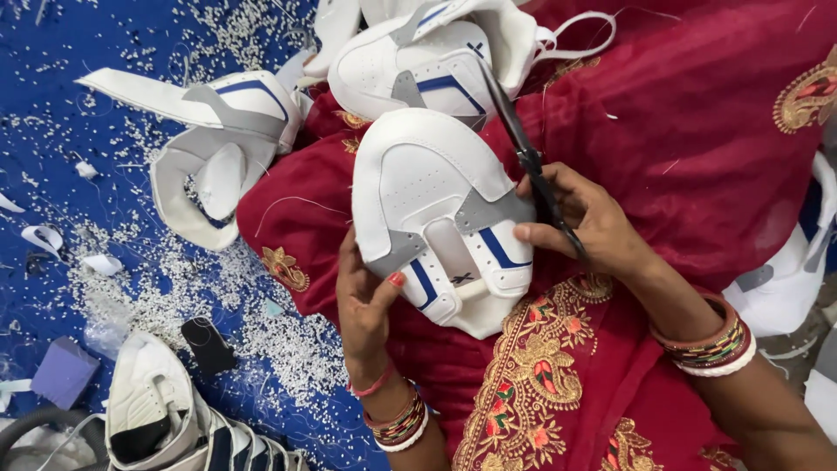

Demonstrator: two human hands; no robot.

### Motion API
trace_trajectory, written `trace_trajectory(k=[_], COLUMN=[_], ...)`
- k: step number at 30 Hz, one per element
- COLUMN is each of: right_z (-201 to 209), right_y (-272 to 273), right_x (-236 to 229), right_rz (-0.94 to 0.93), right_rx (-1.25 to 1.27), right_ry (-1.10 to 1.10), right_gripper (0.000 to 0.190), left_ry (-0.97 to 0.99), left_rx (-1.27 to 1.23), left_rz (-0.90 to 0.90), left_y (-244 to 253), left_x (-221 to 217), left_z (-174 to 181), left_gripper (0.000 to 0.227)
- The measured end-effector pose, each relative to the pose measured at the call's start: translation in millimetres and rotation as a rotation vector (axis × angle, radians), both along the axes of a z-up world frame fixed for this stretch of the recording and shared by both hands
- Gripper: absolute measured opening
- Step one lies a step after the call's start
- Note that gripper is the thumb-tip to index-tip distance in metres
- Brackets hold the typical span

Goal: The person trims excess material from shoe uppers using scissors.

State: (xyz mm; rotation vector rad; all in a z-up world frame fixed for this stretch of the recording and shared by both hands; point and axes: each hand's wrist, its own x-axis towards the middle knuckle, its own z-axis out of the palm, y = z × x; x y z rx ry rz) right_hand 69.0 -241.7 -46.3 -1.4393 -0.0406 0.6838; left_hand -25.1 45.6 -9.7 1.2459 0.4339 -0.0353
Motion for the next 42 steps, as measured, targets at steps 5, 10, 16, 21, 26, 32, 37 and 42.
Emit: trace_trajectory(k=[5, 10, 16, 21, 26, 32, 37, 42], right_z=[40, 47, 23, 19, 5, 0, -3, 8], right_y=[12, 11, 27, 35, 41, 44, 47, 33], right_x=[9, 21, 10, 3, -6, -14, -17, -8], right_rz=[-0.155, -0.244, -0.127, -0.169, -0.184, -0.166, -0.141, -0.161], right_rx=[0.301, 0.560, 0.022, 0.150, 0.078, 0.128, 0.140, -0.057], right_ry=[-0.067, -0.073, 0.243, 0.064, 0.064, 0.057, 0.057, 0.007], right_gripper=[0.047, 0.051, 0.053, 0.044, 0.047, 0.048, 0.045, 0.046], left_ry=[-0.371, -0.646, -0.554, -0.406, -0.150, -0.169, -0.379, 0.117], left_rx=[0.370, 0.933, 1.261, -0.391, -0.591, -0.778, -0.870, -0.526], left_rz=[0.015, -0.034, 0.100, 0.405, 0.330, 0.394, 0.181, 0.324], left_y=[-9, -11, -16, -36, -52, -56, -43, 1], left_x=[-8, 12, 18, 26, -9, -6, -23, -59], left_z=[33, 49, 6, 7, -51, -53, -83, -144], left_gripper=[0.049, 0.023, 0.020, 0.071, 0.085, 0.064, 0.057, 0.058])
